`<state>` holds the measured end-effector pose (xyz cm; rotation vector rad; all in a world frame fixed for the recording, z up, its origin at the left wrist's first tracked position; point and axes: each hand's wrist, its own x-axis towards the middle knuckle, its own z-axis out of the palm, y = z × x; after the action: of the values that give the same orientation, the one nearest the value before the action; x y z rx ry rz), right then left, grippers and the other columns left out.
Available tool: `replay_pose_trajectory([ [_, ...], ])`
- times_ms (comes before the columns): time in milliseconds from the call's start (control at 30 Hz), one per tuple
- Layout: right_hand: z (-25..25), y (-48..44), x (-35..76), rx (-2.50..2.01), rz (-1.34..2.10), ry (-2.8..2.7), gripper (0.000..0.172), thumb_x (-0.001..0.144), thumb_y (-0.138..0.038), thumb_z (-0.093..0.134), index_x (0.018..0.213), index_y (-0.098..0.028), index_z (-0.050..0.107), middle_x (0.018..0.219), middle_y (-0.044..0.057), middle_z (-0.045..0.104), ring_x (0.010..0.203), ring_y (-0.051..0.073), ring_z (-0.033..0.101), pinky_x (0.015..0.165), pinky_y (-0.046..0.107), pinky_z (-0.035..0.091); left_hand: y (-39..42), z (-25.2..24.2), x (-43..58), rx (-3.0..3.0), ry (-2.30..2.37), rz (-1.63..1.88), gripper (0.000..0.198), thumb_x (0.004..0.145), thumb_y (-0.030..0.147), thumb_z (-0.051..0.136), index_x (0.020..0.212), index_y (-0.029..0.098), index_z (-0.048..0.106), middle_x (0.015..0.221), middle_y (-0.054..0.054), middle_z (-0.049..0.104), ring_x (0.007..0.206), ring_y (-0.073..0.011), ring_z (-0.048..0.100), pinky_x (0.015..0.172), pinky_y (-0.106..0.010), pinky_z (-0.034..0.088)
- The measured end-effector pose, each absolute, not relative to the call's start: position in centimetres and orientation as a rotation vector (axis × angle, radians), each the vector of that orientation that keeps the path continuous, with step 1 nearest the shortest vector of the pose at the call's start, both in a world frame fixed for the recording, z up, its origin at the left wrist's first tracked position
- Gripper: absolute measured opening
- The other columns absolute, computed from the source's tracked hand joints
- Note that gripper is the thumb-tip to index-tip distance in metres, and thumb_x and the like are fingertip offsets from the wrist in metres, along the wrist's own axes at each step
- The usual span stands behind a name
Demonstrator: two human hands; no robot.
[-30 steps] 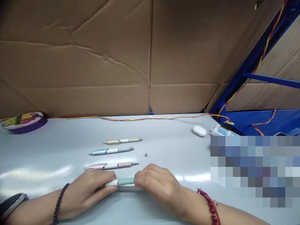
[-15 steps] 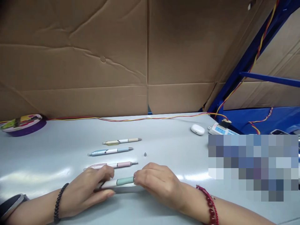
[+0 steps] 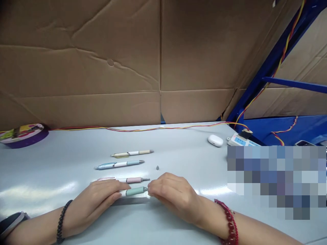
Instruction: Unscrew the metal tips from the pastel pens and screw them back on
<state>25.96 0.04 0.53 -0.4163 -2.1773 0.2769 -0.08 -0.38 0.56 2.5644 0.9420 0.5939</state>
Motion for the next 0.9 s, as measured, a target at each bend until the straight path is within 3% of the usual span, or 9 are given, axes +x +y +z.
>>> replay_pose_trajectory([
  [100,0.5,0.1,26.0,-0.403,0.278,-2.184,0.017,0.092,-0.008,0.048,0.105,-0.015,0.055,0.084,0.006,0.066,0.077,0.013,0.063,0.068,0.022,0.053,-0.4,0.4,-0.3,2.548,0.951,0.546,0.029,0.099,0.043,0.034,0.119,0.026,0.045,0.093,0.001,0.066,0.071,-0.0155,0.061,0.067,-0.024,0.045],
  [200,0.4,0.1,26.0,-0.407,0.310,-2.158,0.017,0.091,-0.010,0.050,0.106,-0.016,0.055,0.084,0.005,0.066,0.075,0.013,0.062,0.065,0.024,0.052,-0.7,0.4,-0.1,2.598,0.884,0.538,0.019,0.097,0.034,0.042,0.113,0.025,0.046,0.082,0.002,0.064,0.067,-0.0147,0.061,0.062,-0.022,0.046],
  [367,0.5,-0.1,25.3,-0.411,0.370,-2.141,0.017,0.091,-0.011,0.053,0.107,-0.017,0.054,0.083,0.004,0.066,0.075,0.013,0.062,0.066,0.024,0.053,-1.5,0.3,0.9,2.833,0.752,0.761,0.026,0.094,0.015,0.038,0.119,0.018,0.040,0.101,-0.007,0.064,0.086,-0.0191,0.064,0.075,-0.027,0.050],
  [500,0.9,-0.6,24.6,-0.367,0.376,-2.178,0.013,0.095,-0.013,0.046,0.104,-0.015,0.055,0.082,0.006,0.066,0.076,0.012,0.062,0.068,0.022,0.052,-1.7,0.0,1.2,2.908,0.673,0.790,0.033,0.094,0.008,0.033,0.126,0.019,0.033,0.084,-0.003,0.063,0.063,-0.0147,0.061,0.056,-0.022,0.048],
  [600,1.0,-0.9,24.3,-0.362,0.375,-2.169,0.013,0.095,-0.013,0.045,0.104,-0.015,0.055,0.080,0.006,0.066,0.075,0.012,0.062,0.067,0.023,0.053,-1.6,-0.2,1.0,2.901,0.665,0.700,0.033,0.099,0.014,0.023,0.130,0.023,0.032,0.075,0.000,0.057,0.052,-0.0126,0.053,0.047,-0.020,0.042],
  [767,1.1,-1.2,24.0,-0.382,0.342,-2.188,0.015,0.096,-0.015,0.041,0.103,-0.017,0.055,0.081,0.005,0.066,0.074,0.012,0.063,0.065,0.021,0.053,-1.6,0.2,1.0,2.885,0.691,0.649,0.033,0.101,0.020,0.018,0.127,0.026,0.037,0.068,0.002,0.051,0.045,-0.0124,0.047,0.043,-0.020,0.037],
  [900,1.3,-0.6,24.8,-0.447,0.318,-2.168,0.014,0.094,-0.011,0.044,0.099,-0.016,0.056,0.084,0.006,0.066,0.077,0.012,0.061,0.068,0.022,0.052,-1.6,0.7,0.7,2.684,0.752,0.639,0.030,0.099,0.018,0.026,0.125,0.024,0.041,0.075,0.000,0.059,0.056,-0.0132,0.058,0.051,-0.020,0.045],
])
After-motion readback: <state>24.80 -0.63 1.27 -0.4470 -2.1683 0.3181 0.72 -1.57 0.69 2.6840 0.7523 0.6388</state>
